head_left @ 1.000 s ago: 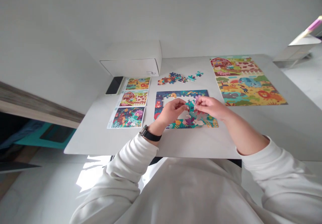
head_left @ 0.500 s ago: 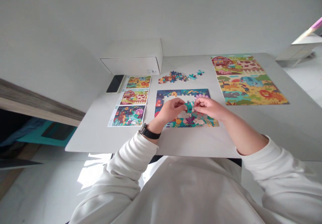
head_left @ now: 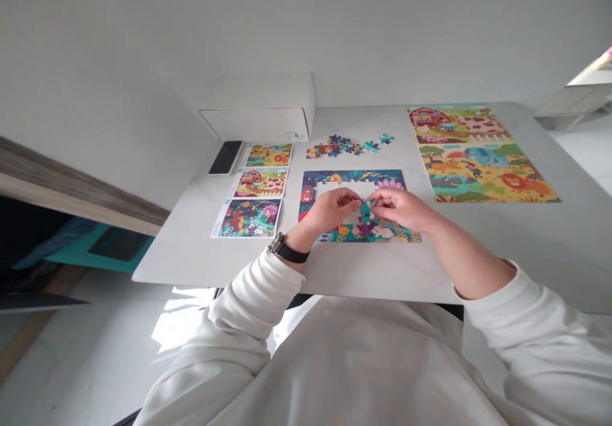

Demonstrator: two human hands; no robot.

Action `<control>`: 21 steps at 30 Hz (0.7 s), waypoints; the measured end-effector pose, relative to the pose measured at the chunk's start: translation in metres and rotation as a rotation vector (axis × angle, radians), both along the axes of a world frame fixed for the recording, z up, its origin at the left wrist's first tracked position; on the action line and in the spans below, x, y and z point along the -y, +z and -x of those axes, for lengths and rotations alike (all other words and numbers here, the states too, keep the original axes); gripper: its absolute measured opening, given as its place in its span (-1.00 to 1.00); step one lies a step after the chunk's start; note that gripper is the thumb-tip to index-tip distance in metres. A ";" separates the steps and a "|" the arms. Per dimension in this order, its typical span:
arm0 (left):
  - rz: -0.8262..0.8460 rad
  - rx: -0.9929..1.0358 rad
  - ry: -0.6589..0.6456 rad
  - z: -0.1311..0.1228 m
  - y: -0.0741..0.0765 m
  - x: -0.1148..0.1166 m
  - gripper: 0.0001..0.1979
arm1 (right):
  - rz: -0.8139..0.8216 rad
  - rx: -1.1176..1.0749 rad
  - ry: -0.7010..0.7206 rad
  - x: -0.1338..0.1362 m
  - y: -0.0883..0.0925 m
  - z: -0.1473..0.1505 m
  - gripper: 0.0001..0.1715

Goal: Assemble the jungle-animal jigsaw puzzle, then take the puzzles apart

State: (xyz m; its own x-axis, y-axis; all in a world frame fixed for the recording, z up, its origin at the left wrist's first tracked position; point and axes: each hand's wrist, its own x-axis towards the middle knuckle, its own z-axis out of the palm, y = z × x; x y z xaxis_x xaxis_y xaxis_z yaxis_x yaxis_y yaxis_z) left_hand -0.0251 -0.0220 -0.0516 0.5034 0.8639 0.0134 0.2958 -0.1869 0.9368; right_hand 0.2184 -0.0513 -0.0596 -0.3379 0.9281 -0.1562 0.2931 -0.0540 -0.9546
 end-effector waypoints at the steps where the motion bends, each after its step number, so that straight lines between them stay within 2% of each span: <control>1: -0.012 -0.016 -0.002 0.001 0.000 0.000 -0.72 | 0.002 0.004 0.006 0.000 0.000 0.000 -0.53; 8: -0.115 -0.122 -0.015 0.008 -0.004 -0.005 -0.70 | -0.022 0.071 -0.037 0.002 0.007 -0.001 -0.62; 16: -0.226 -0.307 0.030 0.013 -0.006 -0.007 -0.77 | -0.163 0.281 -0.036 0.002 0.002 -0.001 -0.68; 21: -0.273 -0.357 0.021 0.010 -0.005 -0.005 -0.77 | -0.198 0.321 -0.016 0.002 0.001 0.000 -0.68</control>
